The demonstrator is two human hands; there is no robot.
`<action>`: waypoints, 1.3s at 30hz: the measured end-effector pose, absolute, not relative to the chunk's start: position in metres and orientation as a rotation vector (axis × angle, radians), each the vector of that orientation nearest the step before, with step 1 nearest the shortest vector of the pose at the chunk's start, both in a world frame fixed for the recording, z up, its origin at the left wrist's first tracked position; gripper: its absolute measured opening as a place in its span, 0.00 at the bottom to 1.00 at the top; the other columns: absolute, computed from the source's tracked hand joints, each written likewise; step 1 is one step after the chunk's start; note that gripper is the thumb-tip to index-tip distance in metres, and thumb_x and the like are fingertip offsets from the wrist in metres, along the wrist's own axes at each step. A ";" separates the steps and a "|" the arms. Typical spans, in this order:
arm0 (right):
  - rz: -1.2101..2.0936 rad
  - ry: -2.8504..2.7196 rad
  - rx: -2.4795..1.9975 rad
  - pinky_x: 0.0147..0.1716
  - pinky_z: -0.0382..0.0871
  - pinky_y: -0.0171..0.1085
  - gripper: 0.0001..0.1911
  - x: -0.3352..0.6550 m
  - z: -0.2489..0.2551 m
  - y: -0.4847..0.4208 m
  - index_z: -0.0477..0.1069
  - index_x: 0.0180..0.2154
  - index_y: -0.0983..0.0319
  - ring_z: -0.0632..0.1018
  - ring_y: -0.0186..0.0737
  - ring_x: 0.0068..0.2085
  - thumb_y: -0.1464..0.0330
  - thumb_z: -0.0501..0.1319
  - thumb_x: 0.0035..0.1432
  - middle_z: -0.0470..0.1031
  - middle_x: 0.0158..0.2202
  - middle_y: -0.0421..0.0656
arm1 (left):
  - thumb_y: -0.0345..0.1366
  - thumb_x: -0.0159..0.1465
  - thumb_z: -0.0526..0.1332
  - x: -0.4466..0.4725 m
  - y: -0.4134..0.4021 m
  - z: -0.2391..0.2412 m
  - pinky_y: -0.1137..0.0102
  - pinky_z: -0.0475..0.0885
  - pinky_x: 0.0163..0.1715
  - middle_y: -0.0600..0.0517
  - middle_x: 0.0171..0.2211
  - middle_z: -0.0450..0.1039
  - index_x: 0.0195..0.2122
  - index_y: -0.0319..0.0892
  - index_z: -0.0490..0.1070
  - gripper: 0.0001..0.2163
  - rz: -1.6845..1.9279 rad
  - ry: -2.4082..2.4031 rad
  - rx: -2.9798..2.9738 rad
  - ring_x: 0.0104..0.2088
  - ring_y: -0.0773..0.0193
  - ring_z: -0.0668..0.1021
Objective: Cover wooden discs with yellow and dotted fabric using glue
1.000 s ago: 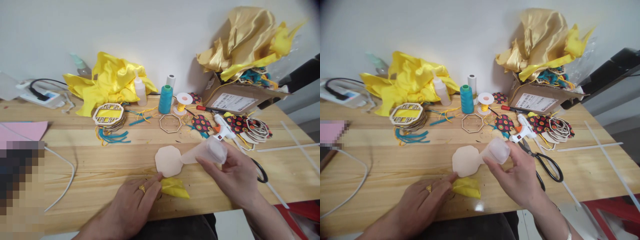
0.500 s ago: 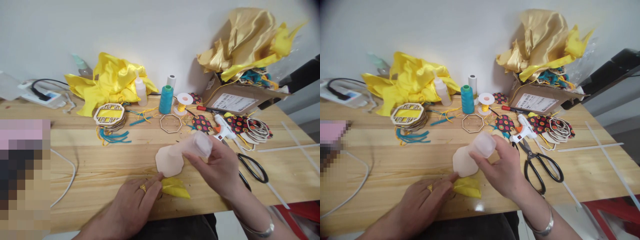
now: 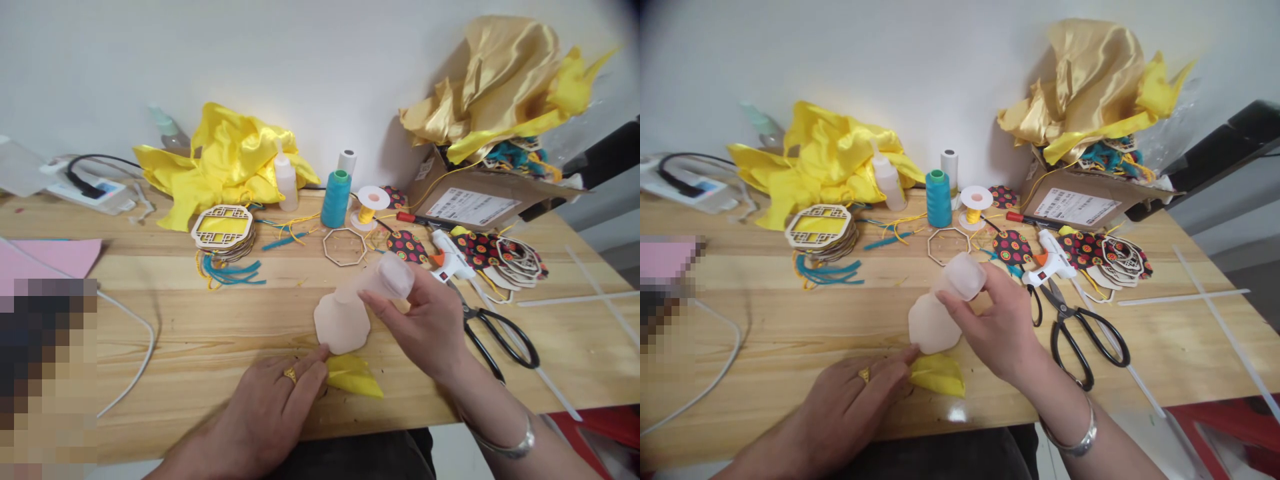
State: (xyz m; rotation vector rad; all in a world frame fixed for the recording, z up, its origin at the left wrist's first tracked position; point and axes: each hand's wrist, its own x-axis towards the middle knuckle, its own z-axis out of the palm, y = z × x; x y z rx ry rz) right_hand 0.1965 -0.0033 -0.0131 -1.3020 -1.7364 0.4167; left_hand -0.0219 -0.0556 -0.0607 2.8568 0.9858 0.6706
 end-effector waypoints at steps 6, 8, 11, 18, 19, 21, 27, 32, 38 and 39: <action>0.451 -1.613 -1.404 0.32 0.70 0.38 0.07 0.208 -0.015 -0.005 0.71 0.33 0.60 0.75 0.38 0.32 0.65 0.65 0.52 0.75 0.31 0.41 | 0.27 0.65 0.48 -0.022 -0.056 -0.060 0.67 0.78 0.30 0.45 0.40 0.80 0.41 0.36 0.70 0.11 0.629 0.963 2.852 0.31 0.60 0.81; 0.430 -1.619 -1.401 0.32 0.70 0.38 0.06 0.204 -0.012 -0.006 0.71 0.32 0.60 0.75 0.37 0.31 0.66 0.65 0.52 0.75 0.30 0.41 | 0.27 0.65 0.48 -0.021 -0.055 -0.059 0.68 0.78 0.31 0.46 0.40 0.80 0.42 0.37 0.70 0.12 0.657 0.976 2.834 0.31 0.61 0.81; 0.399 -1.682 -1.358 0.30 0.70 0.35 0.05 0.193 -0.009 -0.008 0.70 0.31 0.60 0.74 0.35 0.29 0.67 0.65 0.52 0.74 0.28 0.39 | 0.28 0.66 0.48 -0.019 -0.055 -0.058 0.70 0.77 0.29 0.47 0.37 0.81 0.42 0.38 0.70 0.12 0.723 0.998 2.799 0.29 0.62 0.81; 0.391 -1.677 -1.371 0.30 0.69 0.36 0.06 0.196 -0.013 -0.006 0.69 0.32 0.60 0.74 0.36 0.30 0.67 0.65 0.52 0.74 0.29 0.39 | 0.27 0.66 0.47 -0.021 -0.055 -0.057 0.68 0.78 0.32 0.47 0.40 0.80 0.39 0.39 0.70 0.13 0.626 0.991 2.783 0.32 0.61 0.81; 0.384 -1.655 -1.388 0.31 0.70 0.36 0.06 0.201 -0.013 -0.008 0.70 0.32 0.60 0.74 0.36 0.30 0.67 0.65 0.52 0.74 0.29 0.39 | 0.27 0.66 0.47 -0.022 -0.056 -0.057 0.68 0.78 0.33 0.47 0.41 0.80 0.39 0.39 0.71 0.13 0.613 0.991 2.780 0.33 0.61 0.81; 0.379 -1.614 -1.415 0.31 0.70 0.37 0.07 0.210 -0.010 -0.013 0.70 0.33 0.60 0.75 0.37 0.31 0.66 0.65 0.52 0.75 0.30 0.40 | 0.28 0.66 0.47 -0.023 -0.056 -0.057 0.69 0.78 0.34 0.48 0.42 0.80 0.38 0.40 0.71 0.13 0.609 0.997 2.754 0.34 0.62 0.81; 0.424 -1.651 -1.444 0.22 0.67 0.33 0.08 0.217 0.001 -0.041 0.69 0.33 0.58 0.72 0.34 0.24 0.65 0.66 0.51 0.73 0.26 0.37 | 0.27 0.66 0.47 -0.022 -0.057 -0.057 0.70 0.77 0.35 0.49 0.42 0.80 0.38 0.41 0.71 0.13 0.606 1.006 2.681 0.35 0.63 0.81; 0.613 -1.721 -1.385 0.20 0.66 0.31 0.08 0.212 -0.003 -0.058 0.67 0.34 0.56 0.69 0.32 0.22 0.68 0.65 0.53 0.69 0.25 0.35 | 0.27 0.66 0.46 -0.021 -0.056 -0.057 0.70 0.77 0.33 0.49 0.40 0.80 0.38 0.41 0.70 0.13 0.582 1.000 2.694 0.34 0.63 0.81; 0.645 -1.776 -1.360 0.24 0.67 0.30 0.13 0.208 -0.010 -0.062 0.66 0.39 0.54 0.68 0.29 0.23 0.69 0.66 0.52 0.66 0.26 0.33 | 0.27 0.65 0.47 -0.021 -0.055 -0.057 0.69 0.76 0.29 0.48 0.37 0.80 0.38 0.40 0.68 0.11 0.598 0.971 2.790 0.31 0.62 0.81; 0.662 -1.784 -1.356 0.25 0.67 0.30 0.13 0.208 -0.011 -0.062 0.66 0.39 0.54 0.68 0.29 0.23 0.69 0.66 0.52 0.66 0.26 0.33 | 0.26 0.65 0.48 -0.021 -0.055 -0.057 0.69 0.76 0.29 0.48 0.38 0.80 0.38 0.40 0.68 0.10 0.595 0.971 2.798 0.31 0.61 0.81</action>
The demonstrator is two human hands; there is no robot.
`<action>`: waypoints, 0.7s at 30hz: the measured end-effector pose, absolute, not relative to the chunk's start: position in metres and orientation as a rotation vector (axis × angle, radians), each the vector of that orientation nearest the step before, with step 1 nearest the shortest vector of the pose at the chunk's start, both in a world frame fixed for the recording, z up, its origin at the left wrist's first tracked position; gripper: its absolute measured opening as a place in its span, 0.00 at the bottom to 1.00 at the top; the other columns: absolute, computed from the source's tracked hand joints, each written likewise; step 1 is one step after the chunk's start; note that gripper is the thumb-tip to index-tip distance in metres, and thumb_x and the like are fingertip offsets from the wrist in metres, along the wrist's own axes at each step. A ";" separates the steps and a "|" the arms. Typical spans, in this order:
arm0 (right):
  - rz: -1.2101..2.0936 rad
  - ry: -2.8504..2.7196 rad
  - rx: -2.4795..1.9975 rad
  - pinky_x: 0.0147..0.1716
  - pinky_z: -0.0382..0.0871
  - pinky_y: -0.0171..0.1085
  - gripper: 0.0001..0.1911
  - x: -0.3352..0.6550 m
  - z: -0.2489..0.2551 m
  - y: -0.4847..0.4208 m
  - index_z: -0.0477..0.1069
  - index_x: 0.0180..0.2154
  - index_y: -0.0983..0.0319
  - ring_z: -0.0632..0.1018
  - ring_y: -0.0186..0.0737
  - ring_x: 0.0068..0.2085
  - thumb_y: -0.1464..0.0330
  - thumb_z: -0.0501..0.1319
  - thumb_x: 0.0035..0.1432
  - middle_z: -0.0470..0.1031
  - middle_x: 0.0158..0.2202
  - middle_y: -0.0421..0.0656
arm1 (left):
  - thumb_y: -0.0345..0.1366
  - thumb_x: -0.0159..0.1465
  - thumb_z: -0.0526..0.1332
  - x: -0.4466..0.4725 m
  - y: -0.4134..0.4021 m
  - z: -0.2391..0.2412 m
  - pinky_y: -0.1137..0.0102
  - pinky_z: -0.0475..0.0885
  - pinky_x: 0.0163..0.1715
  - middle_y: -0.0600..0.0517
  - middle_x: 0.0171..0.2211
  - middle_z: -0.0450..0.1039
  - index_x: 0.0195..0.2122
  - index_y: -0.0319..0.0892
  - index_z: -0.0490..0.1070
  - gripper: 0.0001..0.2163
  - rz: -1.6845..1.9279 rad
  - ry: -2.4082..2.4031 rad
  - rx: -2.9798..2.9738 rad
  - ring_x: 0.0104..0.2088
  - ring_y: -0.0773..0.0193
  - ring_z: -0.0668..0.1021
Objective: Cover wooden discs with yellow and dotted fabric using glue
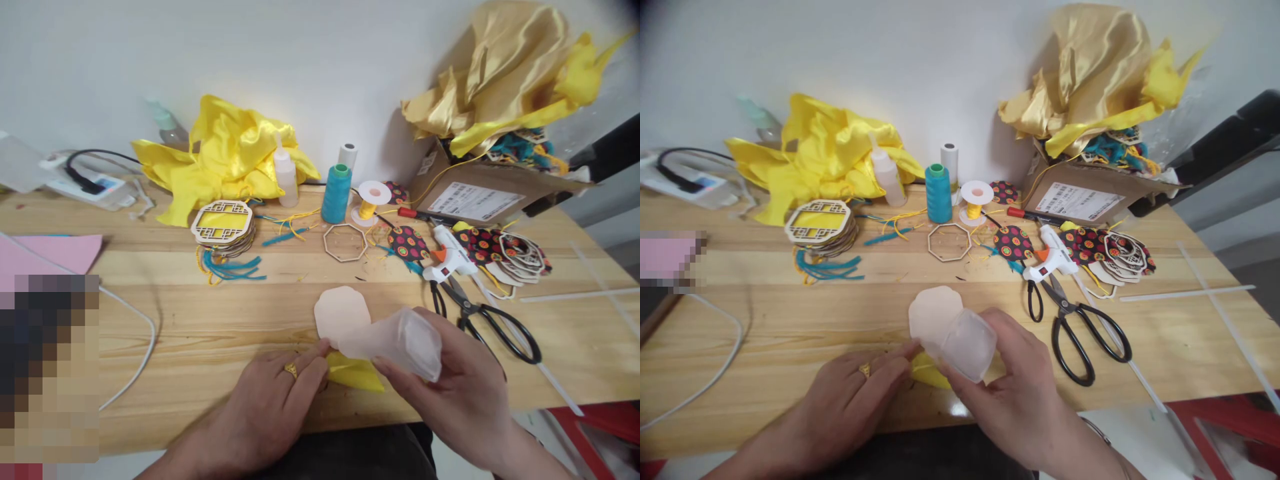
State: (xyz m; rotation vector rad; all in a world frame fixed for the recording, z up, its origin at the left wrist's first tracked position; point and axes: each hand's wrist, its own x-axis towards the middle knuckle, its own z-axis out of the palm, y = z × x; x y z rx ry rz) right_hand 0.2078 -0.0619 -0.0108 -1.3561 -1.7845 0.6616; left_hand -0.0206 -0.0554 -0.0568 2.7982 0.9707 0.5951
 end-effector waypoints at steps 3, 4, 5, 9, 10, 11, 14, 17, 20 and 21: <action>0.698 -1.802 -1.343 0.27 0.68 0.30 0.13 0.207 -0.011 -0.061 0.65 0.39 0.54 0.67 0.28 0.22 0.69 0.65 0.53 0.65 0.25 0.32 | 0.26 0.64 0.48 -0.021 -0.056 -0.058 0.68 0.75 0.28 0.47 0.39 0.80 0.40 0.39 0.68 0.10 0.584 0.972 2.823 0.32 0.61 0.81; 0.690 -1.804 -1.344 0.27 0.68 0.30 0.13 0.208 -0.011 -0.060 0.65 0.40 0.54 0.67 0.28 0.22 0.69 0.65 0.53 0.65 0.25 0.32 | 0.26 0.65 0.48 -0.021 -0.056 -0.058 0.68 0.75 0.28 0.47 0.38 0.80 0.40 0.39 0.67 0.10 0.586 0.973 2.830 0.31 0.61 0.81; 0.671 -1.804 -1.352 0.27 0.67 0.30 0.13 0.209 -0.010 -0.060 0.65 0.40 0.54 0.67 0.28 0.23 0.69 0.65 0.53 0.65 0.25 0.32 | 0.26 0.65 0.48 -0.021 -0.056 -0.059 0.68 0.75 0.28 0.47 0.38 0.80 0.40 0.39 0.67 0.10 0.590 0.976 2.832 0.30 0.61 0.81; 0.594 -1.785 -1.397 0.24 0.65 0.29 0.11 0.216 -0.009 -0.060 0.66 0.38 0.55 0.69 0.29 0.25 0.68 0.66 0.53 0.68 0.27 0.34 | 0.27 0.65 0.47 -0.021 -0.056 -0.058 0.68 0.75 0.25 0.47 0.38 0.80 0.36 0.41 0.67 0.10 0.600 0.985 2.822 0.27 0.61 0.80; 0.588 -1.776 -1.409 0.23 0.65 0.29 0.10 0.218 -0.009 -0.060 0.67 0.37 0.55 0.69 0.30 0.25 0.67 0.66 0.53 0.68 0.27 0.34 | 0.27 0.65 0.47 -0.020 -0.056 -0.058 0.68 0.75 0.26 0.47 0.38 0.80 0.36 0.41 0.67 0.10 0.594 0.983 2.818 0.27 0.61 0.80; 0.581 -1.766 -1.420 0.22 0.65 0.29 0.09 0.220 -0.009 -0.060 0.67 0.36 0.55 0.69 0.30 0.24 0.67 0.65 0.53 0.68 0.27 0.34 | 0.27 0.66 0.47 -0.020 -0.056 -0.057 0.68 0.75 0.26 0.47 0.38 0.80 0.36 0.41 0.67 0.10 0.588 0.981 2.815 0.28 0.61 0.80; 0.540 -1.733 -1.440 0.19 0.63 0.28 0.07 0.224 -0.010 -0.060 0.66 0.34 0.56 0.69 0.30 0.24 0.66 0.65 0.54 0.67 0.26 0.35 | 0.27 0.66 0.46 -0.019 -0.055 -0.054 0.69 0.75 0.25 0.47 0.38 0.80 0.34 0.41 0.67 0.11 0.584 0.991 2.800 0.26 0.62 0.80; 0.554 -1.727 -1.428 0.19 0.63 0.29 0.08 0.223 -0.011 -0.061 0.66 0.35 0.56 0.68 0.31 0.24 0.66 0.65 0.54 0.67 0.26 0.35 | 0.27 0.66 0.47 -0.018 -0.055 -0.053 0.68 0.76 0.26 0.48 0.37 0.80 0.33 0.41 0.67 0.11 0.591 0.988 2.798 0.27 0.61 0.81; 0.604 -1.758 -1.395 0.20 0.63 0.29 0.11 0.215 -0.009 -0.062 0.67 0.38 0.56 0.67 0.30 0.23 0.67 0.66 0.53 0.67 0.26 0.34 | 0.27 0.66 0.47 -0.019 -0.055 -0.055 0.67 0.76 0.27 0.47 0.38 0.80 0.36 0.41 0.67 0.10 0.582 0.985 2.802 0.29 0.60 0.81; 0.606 -1.773 -1.375 0.21 0.63 0.29 0.11 0.212 -0.009 -0.062 0.66 0.38 0.56 0.67 0.30 0.23 0.68 0.66 0.53 0.67 0.26 0.34 | 0.27 0.65 0.48 -0.019 -0.056 -0.056 0.68 0.76 0.27 0.47 0.38 0.80 0.37 0.40 0.68 0.10 0.571 0.992 2.797 0.29 0.60 0.81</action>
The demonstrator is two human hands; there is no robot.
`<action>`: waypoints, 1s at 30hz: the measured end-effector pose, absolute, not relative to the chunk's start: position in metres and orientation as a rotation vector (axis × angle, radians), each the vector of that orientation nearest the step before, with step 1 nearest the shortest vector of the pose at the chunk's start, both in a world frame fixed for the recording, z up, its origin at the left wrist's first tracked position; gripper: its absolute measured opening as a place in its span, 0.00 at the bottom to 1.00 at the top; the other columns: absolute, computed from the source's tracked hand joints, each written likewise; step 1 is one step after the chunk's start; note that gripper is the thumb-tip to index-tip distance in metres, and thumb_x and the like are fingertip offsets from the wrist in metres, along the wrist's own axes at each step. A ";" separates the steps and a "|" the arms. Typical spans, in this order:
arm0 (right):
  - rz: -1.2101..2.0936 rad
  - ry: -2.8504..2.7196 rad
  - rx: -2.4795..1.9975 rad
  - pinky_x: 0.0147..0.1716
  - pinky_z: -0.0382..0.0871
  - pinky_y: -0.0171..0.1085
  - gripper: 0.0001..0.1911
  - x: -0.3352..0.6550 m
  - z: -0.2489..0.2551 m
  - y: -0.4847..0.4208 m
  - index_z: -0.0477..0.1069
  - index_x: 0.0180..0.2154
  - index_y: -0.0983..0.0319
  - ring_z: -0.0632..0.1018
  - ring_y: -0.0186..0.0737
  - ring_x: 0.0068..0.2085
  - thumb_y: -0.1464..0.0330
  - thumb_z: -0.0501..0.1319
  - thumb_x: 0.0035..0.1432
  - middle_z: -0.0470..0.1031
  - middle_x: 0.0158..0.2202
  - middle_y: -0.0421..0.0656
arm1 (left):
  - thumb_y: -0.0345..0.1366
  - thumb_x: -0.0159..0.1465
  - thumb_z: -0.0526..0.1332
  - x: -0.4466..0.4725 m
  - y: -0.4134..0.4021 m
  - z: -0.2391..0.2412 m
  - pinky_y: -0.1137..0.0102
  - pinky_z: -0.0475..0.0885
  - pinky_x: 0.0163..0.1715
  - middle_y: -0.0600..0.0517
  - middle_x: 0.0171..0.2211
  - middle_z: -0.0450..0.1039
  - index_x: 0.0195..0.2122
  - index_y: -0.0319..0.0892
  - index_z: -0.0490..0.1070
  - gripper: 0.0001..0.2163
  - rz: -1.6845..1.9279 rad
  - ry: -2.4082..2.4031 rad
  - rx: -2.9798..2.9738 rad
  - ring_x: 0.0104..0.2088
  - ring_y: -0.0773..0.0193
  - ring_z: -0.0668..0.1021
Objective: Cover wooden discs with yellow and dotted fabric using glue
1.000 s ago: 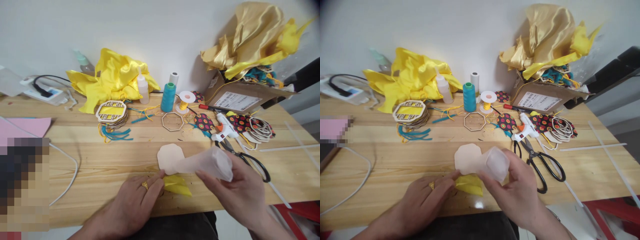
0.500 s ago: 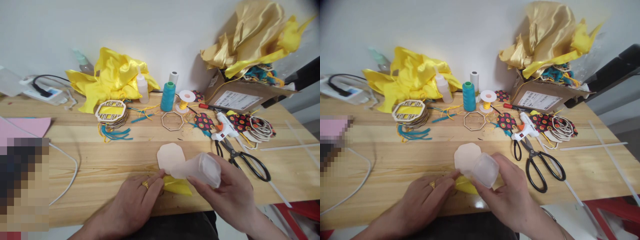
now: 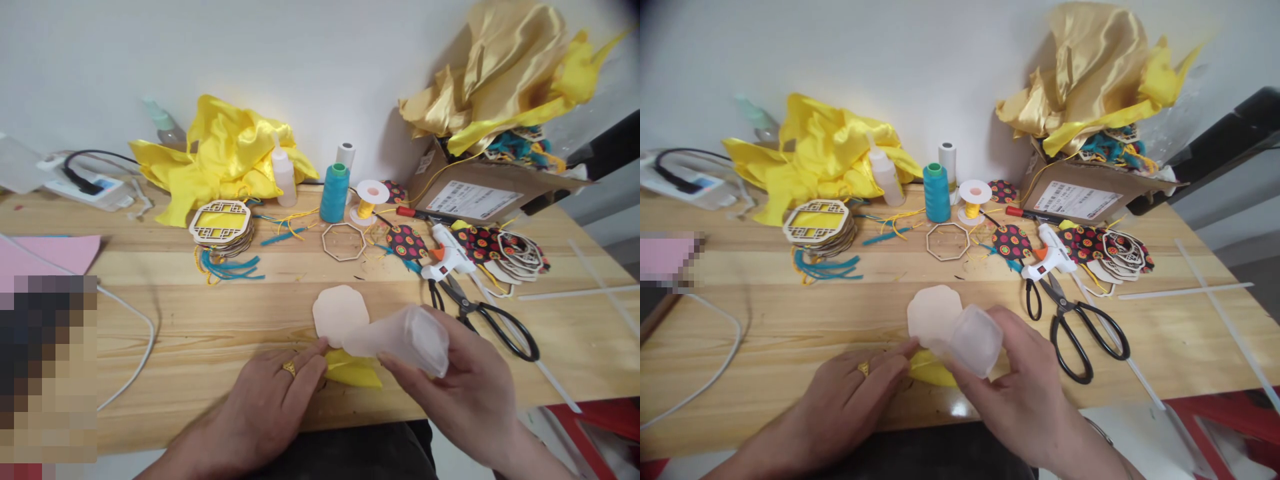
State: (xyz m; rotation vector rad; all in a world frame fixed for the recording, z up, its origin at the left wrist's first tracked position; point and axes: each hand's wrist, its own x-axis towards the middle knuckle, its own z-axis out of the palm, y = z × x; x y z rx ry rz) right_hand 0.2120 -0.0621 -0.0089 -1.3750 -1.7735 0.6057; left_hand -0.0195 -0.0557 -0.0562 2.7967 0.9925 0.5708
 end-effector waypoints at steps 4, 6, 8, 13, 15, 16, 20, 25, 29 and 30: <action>0.616 -1.830 -1.302 0.20 0.61 0.29 0.10 0.203 -0.008 -0.060 0.66 0.35 0.57 0.66 0.29 0.23 0.68 0.66 0.52 0.66 0.26 0.34 | 0.27 0.65 0.48 -0.020 -0.056 -0.056 0.69 0.75 0.26 0.47 0.39 0.80 0.37 0.40 0.67 0.09 0.555 1.000 2.790 0.28 0.62 0.81; 0.612 -1.823 -1.323 0.19 0.60 0.28 0.10 0.204 -0.008 -0.060 0.66 0.35 0.57 0.65 0.28 0.22 0.68 0.66 0.53 0.65 0.25 0.34 | 0.27 0.65 0.47 -0.019 -0.056 -0.055 0.69 0.75 0.25 0.48 0.37 0.80 0.37 0.40 0.67 0.10 0.575 0.995 2.788 0.27 0.62 0.80; 0.591 -1.797 -1.368 0.19 0.61 0.28 0.10 0.208 -0.009 -0.060 0.66 0.36 0.57 0.66 0.28 0.23 0.68 0.66 0.53 0.66 0.25 0.34 | 0.27 0.66 0.47 -0.018 -0.055 -0.054 0.69 0.75 0.25 0.49 0.36 0.80 0.37 0.41 0.67 0.10 0.595 0.996 2.791 0.27 0.62 0.81; 0.510 -1.734 -1.443 0.19 0.64 0.27 0.08 0.224 -0.010 -0.060 0.67 0.34 0.57 0.69 0.29 0.23 0.66 0.65 0.53 0.68 0.25 0.34 | 0.27 0.65 0.46 -0.019 -0.056 -0.052 0.68 0.77 0.27 0.49 0.39 0.81 0.33 0.42 0.68 0.12 0.518 1.033 2.787 0.29 0.61 0.81; 0.474 -1.704 -1.460 0.18 0.64 0.27 0.07 0.227 -0.010 -0.058 0.68 0.34 0.57 0.70 0.30 0.23 0.65 0.65 0.53 0.70 0.26 0.35 | 0.27 0.65 0.46 -0.019 -0.056 -0.053 0.68 0.78 0.28 0.49 0.39 0.81 0.33 0.42 0.68 0.12 0.506 1.033 2.791 0.29 0.61 0.82; 0.455 -1.693 -1.465 0.19 0.64 0.28 0.07 0.229 -0.010 -0.057 0.68 0.34 0.57 0.71 0.30 0.24 0.65 0.65 0.53 0.71 0.26 0.35 | 0.27 0.65 0.46 -0.020 -0.056 -0.053 0.67 0.78 0.29 0.49 0.39 0.81 0.33 0.42 0.69 0.12 0.509 1.028 2.796 0.30 0.61 0.82; 0.372 -1.679 -1.494 0.22 0.67 0.30 0.08 0.232 -0.011 -0.049 0.70 0.33 0.59 0.73 0.33 0.26 0.63 0.65 0.53 0.73 0.28 0.38 | 0.27 0.66 0.45 -0.018 -0.055 -0.051 0.68 0.78 0.30 0.50 0.39 0.81 0.33 0.42 0.70 0.14 0.527 1.032 2.796 0.31 0.62 0.82; 0.359 -1.643 -1.520 0.25 0.67 0.34 0.10 0.233 -0.014 -0.037 0.70 0.33 0.60 0.74 0.36 0.28 0.61 0.65 0.53 0.73 0.28 0.39 | 0.28 0.66 0.45 -0.016 -0.053 -0.048 0.71 0.78 0.29 0.51 0.38 0.81 0.31 0.42 0.71 0.15 0.559 1.055 2.803 0.29 0.64 0.81; 0.375 -1.630 -1.479 0.27 0.67 0.35 0.09 0.231 -0.018 -0.030 0.70 0.33 0.60 0.73 0.36 0.28 0.63 0.65 0.53 0.73 0.28 0.39 | 0.28 0.66 0.46 -0.019 -0.055 -0.053 0.69 0.78 0.30 0.49 0.39 0.81 0.34 0.41 0.72 0.14 0.524 1.028 2.809 0.31 0.62 0.82; 0.384 -1.631 -1.468 0.27 0.67 0.35 0.08 0.231 -0.018 -0.029 0.70 0.33 0.60 0.73 0.36 0.29 0.63 0.65 0.53 0.73 0.28 0.39 | 0.28 0.65 0.47 -0.020 -0.056 -0.054 0.69 0.78 0.31 0.49 0.41 0.80 0.36 0.41 0.72 0.14 0.510 1.028 2.815 0.33 0.62 0.82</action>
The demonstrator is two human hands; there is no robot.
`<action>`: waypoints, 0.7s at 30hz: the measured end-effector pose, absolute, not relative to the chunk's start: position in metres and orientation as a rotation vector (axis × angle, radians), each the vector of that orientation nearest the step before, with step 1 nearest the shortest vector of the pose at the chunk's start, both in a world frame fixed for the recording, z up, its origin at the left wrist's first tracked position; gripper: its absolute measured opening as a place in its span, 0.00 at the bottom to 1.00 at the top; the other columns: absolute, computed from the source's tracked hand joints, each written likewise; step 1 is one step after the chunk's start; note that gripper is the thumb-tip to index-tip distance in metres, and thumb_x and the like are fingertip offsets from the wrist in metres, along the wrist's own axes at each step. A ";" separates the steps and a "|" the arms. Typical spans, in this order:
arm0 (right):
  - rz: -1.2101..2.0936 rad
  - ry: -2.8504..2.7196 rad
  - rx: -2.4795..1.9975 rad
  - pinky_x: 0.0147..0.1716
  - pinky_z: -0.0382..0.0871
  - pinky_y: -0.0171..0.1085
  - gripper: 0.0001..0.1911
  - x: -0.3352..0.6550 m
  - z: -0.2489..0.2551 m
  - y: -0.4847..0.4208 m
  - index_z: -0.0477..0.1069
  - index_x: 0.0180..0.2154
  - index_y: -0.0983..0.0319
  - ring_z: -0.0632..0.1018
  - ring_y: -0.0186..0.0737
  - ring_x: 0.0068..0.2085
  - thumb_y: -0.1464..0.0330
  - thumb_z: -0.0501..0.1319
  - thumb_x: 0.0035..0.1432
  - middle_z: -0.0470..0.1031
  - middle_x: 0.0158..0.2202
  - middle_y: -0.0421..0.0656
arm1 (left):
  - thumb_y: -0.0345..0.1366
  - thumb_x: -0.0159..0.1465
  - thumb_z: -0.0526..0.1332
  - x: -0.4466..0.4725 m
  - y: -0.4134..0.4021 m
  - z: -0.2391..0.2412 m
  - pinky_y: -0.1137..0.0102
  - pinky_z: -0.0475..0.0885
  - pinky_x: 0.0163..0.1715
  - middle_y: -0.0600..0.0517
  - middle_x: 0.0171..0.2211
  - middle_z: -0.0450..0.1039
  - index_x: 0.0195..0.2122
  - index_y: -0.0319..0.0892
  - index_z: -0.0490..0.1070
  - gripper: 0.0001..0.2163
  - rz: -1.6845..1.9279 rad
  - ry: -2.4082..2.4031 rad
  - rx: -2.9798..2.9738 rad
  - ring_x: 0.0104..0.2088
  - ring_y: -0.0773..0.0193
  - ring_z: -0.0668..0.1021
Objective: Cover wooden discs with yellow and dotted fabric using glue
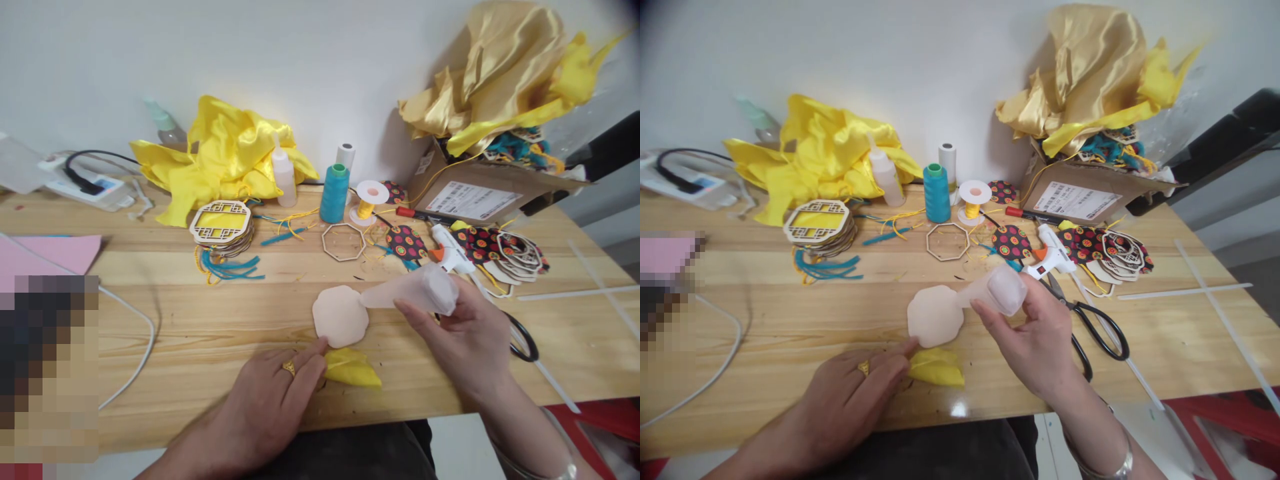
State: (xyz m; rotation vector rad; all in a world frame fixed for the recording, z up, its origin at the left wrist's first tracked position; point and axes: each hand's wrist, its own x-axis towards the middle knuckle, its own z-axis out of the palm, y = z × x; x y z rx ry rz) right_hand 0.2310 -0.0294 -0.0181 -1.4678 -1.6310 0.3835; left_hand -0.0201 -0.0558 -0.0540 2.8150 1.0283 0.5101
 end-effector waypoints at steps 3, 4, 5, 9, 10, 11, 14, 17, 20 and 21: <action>0.400 -1.648 -1.455 0.27 0.67 0.35 0.08 0.232 -0.018 -0.032 0.70 0.33 0.59 0.74 0.36 0.30 0.63 0.65 0.53 0.73 0.30 0.39 | 0.27 0.65 0.47 -0.021 -0.057 -0.056 0.67 0.78 0.33 0.49 0.42 0.80 0.38 0.40 0.72 0.13 0.510 1.024 2.823 0.34 0.61 0.82; 0.399 -1.657 -1.460 0.27 0.67 0.35 0.08 0.233 -0.017 -0.034 0.70 0.33 0.59 0.74 0.36 0.30 0.63 0.65 0.53 0.73 0.30 0.39 | 0.27 0.66 0.47 -0.021 -0.057 -0.056 0.68 0.78 0.32 0.49 0.41 0.80 0.37 0.40 0.72 0.14 0.514 1.030 2.810 0.33 0.61 0.82; 0.401 -1.666 -1.469 0.27 0.67 0.34 0.08 0.234 -0.016 -0.037 0.70 0.34 0.58 0.74 0.36 0.30 0.64 0.65 0.53 0.73 0.31 0.39 | 0.27 0.66 0.46 -0.020 -0.057 -0.055 0.68 0.78 0.31 0.50 0.40 0.80 0.36 0.41 0.72 0.14 0.518 1.037 2.795 0.32 0.61 0.82; 0.435 -1.660 -1.473 0.22 0.67 0.32 0.08 0.234 -0.008 -0.048 0.71 0.33 0.58 0.74 0.35 0.26 0.65 0.67 0.50 0.74 0.28 0.38 | 0.27 0.66 0.45 -0.019 -0.055 -0.052 0.70 0.78 0.30 0.50 0.39 0.81 0.34 0.41 0.72 0.15 0.565 1.040 2.781 0.31 0.63 0.82; 0.451 -1.633 -1.455 0.21 0.67 0.32 0.08 0.233 -0.005 -0.050 0.71 0.33 0.58 0.74 0.34 0.25 0.65 0.67 0.50 0.74 0.27 0.38 | 0.27 0.66 0.46 -0.019 -0.055 -0.053 0.70 0.78 0.30 0.50 0.39 0.81 0.35 0.41 0.72 0.15 0.588 1.044 2.785 0.31 0.63 0.82; 0.474 -1.590 -1.434 0.21 0.68 0.32 0.08 0.232 -0.003 -0.051 0.72 0.33 0.58 0.74 0.35 0.24 0.65 0.68 0.49 0.75 0.26 0.37 | 0.27 0.66 0.46 -0.020 -0.055 -0.053 0.71 0.78 0.31 0.50 0.39 0.81 0.36 0.41 0.72 0.14 0.616 1.049 2.785 0.32 0.64 0.82; 0.611 -1.385 -1.385 0.20 0.69 0.33 0.10 0.227 0.003 -0.050 0.73 0.37 0.59 0.75 0.36 0.23 0.66 0.67 0.50 0.76 0.24 0.39 | 0.29 0.66 0.48 -0.023 -0.057 -0.056 0.73 0.77 0.32 0.50 0.39 0.81 0.37 0.42 0.72 0.12 0.700 1.056 2.765 0.33 0.65 0.82; 0.831 -1.239 -1.280 0.20 0.69 0.35 0.12 0.223 0.007 -0.043 0.71 0.43 0.62 0.75 0.38 0.23 0.65 0.62 0.57 0.76 0.24 0.42 | 0.29 0.66 0.48 -0.025 -0.057 -0.058 0.74 0.77 0.34 0.50 0.41 0.80 0.39 0.43 0.72 0.12 0.779 1.048 2.744 0.34 0.66 0.81; 0.891 -1.195 -1.144 0.25 0.74 0.39 0.12 0.223 0.010 -0.033 0.67 0.45 0.62 0.78 0.40 0.27 0.67 0.60 0.59 0.78 0.36 0.48 | 0.28 0.66 0.47 -0.022 -0.055 -0.057 0.73 0.77 0.31 0.49 0.39 0.80 0.39 0.42 0.72 0.13 0.837 1.044 2.733 0.31 0.65 0.82; 0.874 -1.175 -1.113 0.29 0.76 0.41 0.13 0.223 0.011 -0.028 0.65 0.46 0.60 0.79 0.41 0.31 0.69 0.61 0.59 0.76 0.44 0.50 | 0.29 0.66 0.47 -0.021 -0.053 -0.056 0.73 0.77 0.29 0.48 0.38 0.81 0.40 0.41 0.71 0.13 0.861 1.035 2.736 0.29 0.65 0.82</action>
